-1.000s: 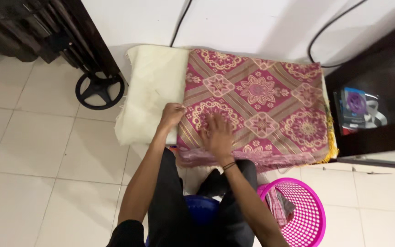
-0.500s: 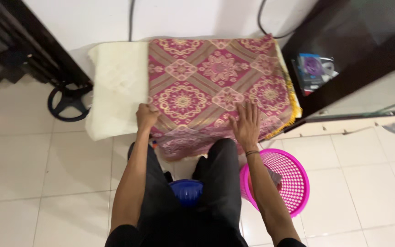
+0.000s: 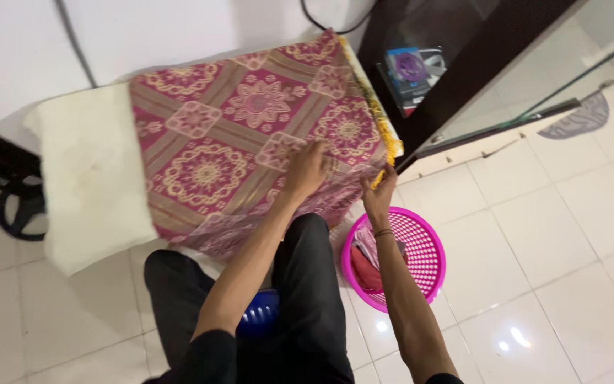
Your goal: The person folds a large patterned textile with yellow fringe on a padded surface. They smooth the fabric, fold it in half multiple times, and align the edges to create a compact rectangular bundle.
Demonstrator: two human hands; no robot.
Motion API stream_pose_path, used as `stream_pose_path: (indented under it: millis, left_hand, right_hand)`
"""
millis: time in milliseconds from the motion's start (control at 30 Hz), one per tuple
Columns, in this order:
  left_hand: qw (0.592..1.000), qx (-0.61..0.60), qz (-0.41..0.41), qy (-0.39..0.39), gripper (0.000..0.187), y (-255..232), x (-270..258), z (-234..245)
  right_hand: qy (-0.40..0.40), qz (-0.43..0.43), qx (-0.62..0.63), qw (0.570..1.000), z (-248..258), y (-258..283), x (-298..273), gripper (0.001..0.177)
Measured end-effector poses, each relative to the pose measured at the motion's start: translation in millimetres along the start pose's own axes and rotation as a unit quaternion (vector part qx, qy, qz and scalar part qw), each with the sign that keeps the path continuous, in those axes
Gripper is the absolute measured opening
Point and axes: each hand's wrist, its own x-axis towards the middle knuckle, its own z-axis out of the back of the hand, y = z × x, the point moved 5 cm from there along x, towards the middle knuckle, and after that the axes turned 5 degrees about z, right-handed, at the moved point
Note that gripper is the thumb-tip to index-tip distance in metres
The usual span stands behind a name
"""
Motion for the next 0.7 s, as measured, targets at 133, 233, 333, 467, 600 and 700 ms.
stream_pose_path:
  millis: [133,233,333,467,600,700]
  left_hand:
    - [0.997,0.025,-0.052,0.055,0.040,-27.7,49.5,-60.6]
    - [0.984,0.065,-0.056,0.156,0.053,-35.7,82.8,-82.8]
    - [0.953,0.134,-0.014,0.269,0.055,-33.6,103.6,-97.0]
    - [0.946,0.197,-0.063,0.249,0.028,-28.8,133.4,-96.8]
    - [0.958,0.126,-0.063,0.251,0.018,-20.9,155.9,-104.9]
    - [0.961,-0.009,-0.007,0.277,0.009,-15.7,171.2,-106.8]
  right_hand:
    - [0.018,-0.122,0.098,0.987,-0.2,-53.6,7.2,0.052]
    - [0.035,-0.049,0.106,0.993,2.7,-53.6,14.9,0.036]
    - [0.124,-0.159,0.034,0.979,3.7,-49.0,11.0,0.037]
    - [0.078,-0.168,0.084,0.979,14.5,-11.1,18.6,0.033]
    - [0.023,-0.139,0.103,0.985,32.2,17.6,31.1,0.034]
    - [-0.004,-0.073,0.062,0.995,36.7,27.0,44.6,0.035]
